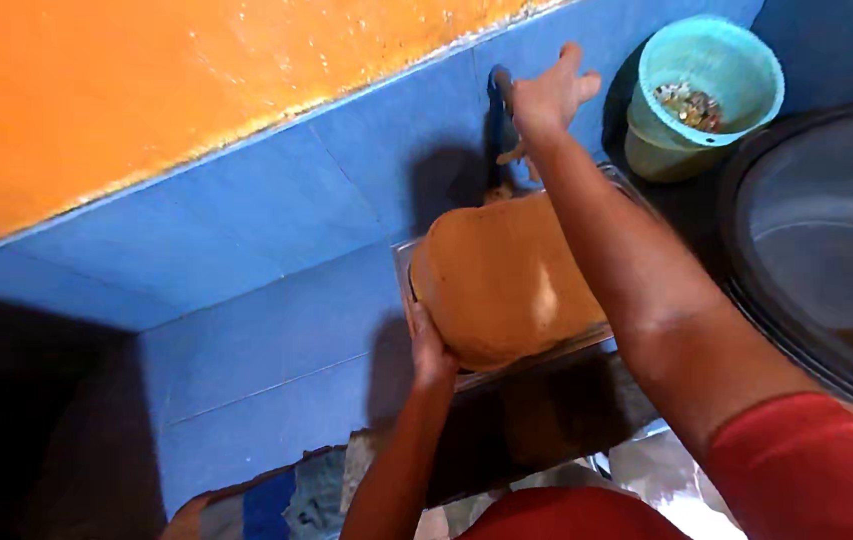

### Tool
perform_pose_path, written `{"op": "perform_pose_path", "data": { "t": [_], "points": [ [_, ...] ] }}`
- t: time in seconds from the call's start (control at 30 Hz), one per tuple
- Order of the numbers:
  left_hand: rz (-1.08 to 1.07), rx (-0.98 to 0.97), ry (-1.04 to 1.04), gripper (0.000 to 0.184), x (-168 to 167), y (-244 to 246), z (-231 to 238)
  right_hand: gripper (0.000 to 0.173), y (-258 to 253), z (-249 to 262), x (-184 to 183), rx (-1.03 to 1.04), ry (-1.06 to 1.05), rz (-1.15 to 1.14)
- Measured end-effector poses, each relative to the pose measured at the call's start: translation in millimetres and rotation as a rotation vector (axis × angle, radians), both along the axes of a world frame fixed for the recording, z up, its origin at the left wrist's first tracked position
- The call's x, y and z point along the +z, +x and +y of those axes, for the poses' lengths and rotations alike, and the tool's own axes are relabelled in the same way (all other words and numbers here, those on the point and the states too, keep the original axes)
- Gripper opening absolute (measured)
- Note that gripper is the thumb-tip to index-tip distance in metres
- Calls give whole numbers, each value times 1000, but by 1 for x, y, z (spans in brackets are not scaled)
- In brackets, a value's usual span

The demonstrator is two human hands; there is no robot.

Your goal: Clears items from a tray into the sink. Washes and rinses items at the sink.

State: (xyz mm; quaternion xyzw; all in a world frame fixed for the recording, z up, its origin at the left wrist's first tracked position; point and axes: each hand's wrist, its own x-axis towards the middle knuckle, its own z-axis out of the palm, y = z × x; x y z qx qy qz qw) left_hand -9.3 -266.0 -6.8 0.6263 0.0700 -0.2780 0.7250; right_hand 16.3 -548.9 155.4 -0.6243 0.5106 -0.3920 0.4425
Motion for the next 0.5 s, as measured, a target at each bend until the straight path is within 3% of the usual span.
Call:
{"op": "perform_pose_path", "data": {
  "t": [0.07,0.3,0.5],
  "points": [
    [18,-48,-4,69,-2,1,-23,71,-3,-3,-4,56,-28,9],
    [75,-28,23,70,-9,15,-123,59,-11,-25,-14,299,-79,1],
    [6,-95,-28,69,-17,15,-166,53,-15,-36,-15,462,-129,27]
  ]
}}
